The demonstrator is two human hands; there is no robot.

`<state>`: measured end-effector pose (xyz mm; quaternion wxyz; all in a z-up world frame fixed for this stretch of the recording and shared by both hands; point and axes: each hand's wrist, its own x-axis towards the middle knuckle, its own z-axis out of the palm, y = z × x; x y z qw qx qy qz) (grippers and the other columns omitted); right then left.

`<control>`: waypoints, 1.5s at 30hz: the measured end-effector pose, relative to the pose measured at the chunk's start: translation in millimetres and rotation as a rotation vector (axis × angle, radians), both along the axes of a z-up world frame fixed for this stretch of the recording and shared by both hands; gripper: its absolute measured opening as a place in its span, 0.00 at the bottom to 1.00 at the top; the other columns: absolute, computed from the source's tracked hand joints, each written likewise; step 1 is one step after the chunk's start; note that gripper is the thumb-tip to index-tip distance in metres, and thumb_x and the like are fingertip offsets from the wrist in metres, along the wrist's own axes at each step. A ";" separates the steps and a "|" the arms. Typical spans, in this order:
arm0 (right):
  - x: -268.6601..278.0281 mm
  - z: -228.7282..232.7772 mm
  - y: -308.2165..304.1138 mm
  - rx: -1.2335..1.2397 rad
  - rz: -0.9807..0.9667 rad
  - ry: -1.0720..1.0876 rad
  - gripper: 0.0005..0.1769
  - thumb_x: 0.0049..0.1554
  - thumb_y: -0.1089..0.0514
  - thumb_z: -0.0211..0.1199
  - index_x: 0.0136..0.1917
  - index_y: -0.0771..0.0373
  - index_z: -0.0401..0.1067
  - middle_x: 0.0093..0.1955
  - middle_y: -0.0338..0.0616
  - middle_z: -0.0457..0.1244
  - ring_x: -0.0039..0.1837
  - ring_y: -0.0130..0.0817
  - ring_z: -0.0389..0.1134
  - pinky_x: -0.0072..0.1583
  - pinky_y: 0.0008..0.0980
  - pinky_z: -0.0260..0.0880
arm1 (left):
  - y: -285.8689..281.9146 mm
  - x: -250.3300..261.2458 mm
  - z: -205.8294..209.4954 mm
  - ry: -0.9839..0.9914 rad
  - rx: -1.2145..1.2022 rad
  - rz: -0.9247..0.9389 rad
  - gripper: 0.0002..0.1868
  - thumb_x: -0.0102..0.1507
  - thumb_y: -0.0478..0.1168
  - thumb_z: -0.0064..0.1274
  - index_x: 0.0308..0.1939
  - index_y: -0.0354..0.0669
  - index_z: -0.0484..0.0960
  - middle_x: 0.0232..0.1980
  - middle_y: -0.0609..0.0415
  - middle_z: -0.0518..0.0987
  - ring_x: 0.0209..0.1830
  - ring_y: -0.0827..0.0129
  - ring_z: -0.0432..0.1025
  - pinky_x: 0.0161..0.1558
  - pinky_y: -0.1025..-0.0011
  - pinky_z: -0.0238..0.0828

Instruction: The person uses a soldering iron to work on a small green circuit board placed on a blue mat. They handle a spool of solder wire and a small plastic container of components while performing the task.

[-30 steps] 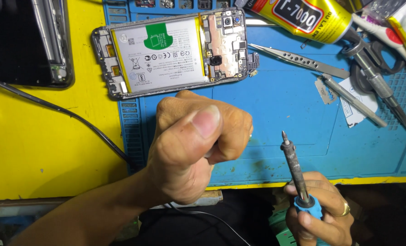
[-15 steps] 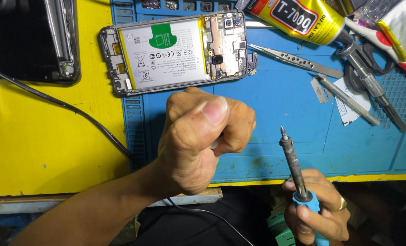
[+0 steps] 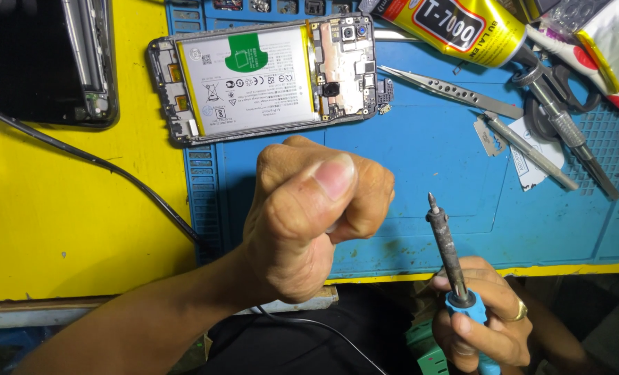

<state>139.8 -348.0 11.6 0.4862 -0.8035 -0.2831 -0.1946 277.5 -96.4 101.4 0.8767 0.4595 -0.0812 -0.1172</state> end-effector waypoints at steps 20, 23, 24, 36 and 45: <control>-5.2 4.6 -0.9 -0.001 -0.010 0.080 0.13 0.68 0.58 0.50 0.65 0.48 0.65 0.54 0.51 0.62 0.48 0.38 0.73 0.49 0.35 0.79 | 7.9 1.5 0.9 -0.010 0.015 -0.002 0.27 0.68 0.52 0.33 0.18 0.42 0.56 0.18 0.56 0.51 0.18 0.71 0.42 0.28 0.68 0.40; -7.8 3.8 -1.2 0.007 -0.022 0.080 0.12 0.69 0.58 0.50 0.64 0.48 0.66 0.54 0.50 0.62 0.49 0.38 0.74 0.49 0.35 0.79 | 8.4 1.7 3.2 -0.010 0.031 -0.010 0.27 0.68 0.52 0.33 0.17 0.42 0.55 0.18 0.56 0.51 0.18 0.71 0.42 0.27 0.68 0.39; -9.2 4.4 -1.4 -0.001 -0.032 0.096 0.12 0.69 0.57 0.50 0.65 0.48 0.65 0.54 0.50 0.62 0.50 0.38 0.74 0.50 0.35 0.79 | 8.5 1.7 4.3 -0.008 0.043 -0.016 0.27 0.68 0.52 0.33 0.17 0.43 0.54 0.18 0.56 0.51 0.18 0.71 0.42 0.27 0.68 0.38; -0.3 -0.3 2.3 0.035 -0.012 0.009 0.11 0.72 0.50 0.47 0.62 0.51 0.66 0.51 0.50 0.62 0.48 0.38 0.73 0.47 0.34 0.79 | 8.6 -0.8 4.6 -0.027 0.058 -0.025 0.27 0.68 0.52 0.31 0.17 0.43 0.54 0.17 0.56 0.51 0.18 0.71 0.41 0.27 0.68 0.38; 17.4 -24.3 30.2 0.349 -0.345 -0.306 0.17 0.72 0.44 0.42 0.68 0.52 0.60 0.47 0.55 0.53 0.35 0.42 0.59 0.35 0.41 0.73 | -0.8 17.9 27.3 0.381 0.152 -0.251 0.14 0.63 0.52 0.38 0.43 0.50 0.72 0.33 0.56 0.70 0.27 0.73 0.65 0.31 0.75 0.63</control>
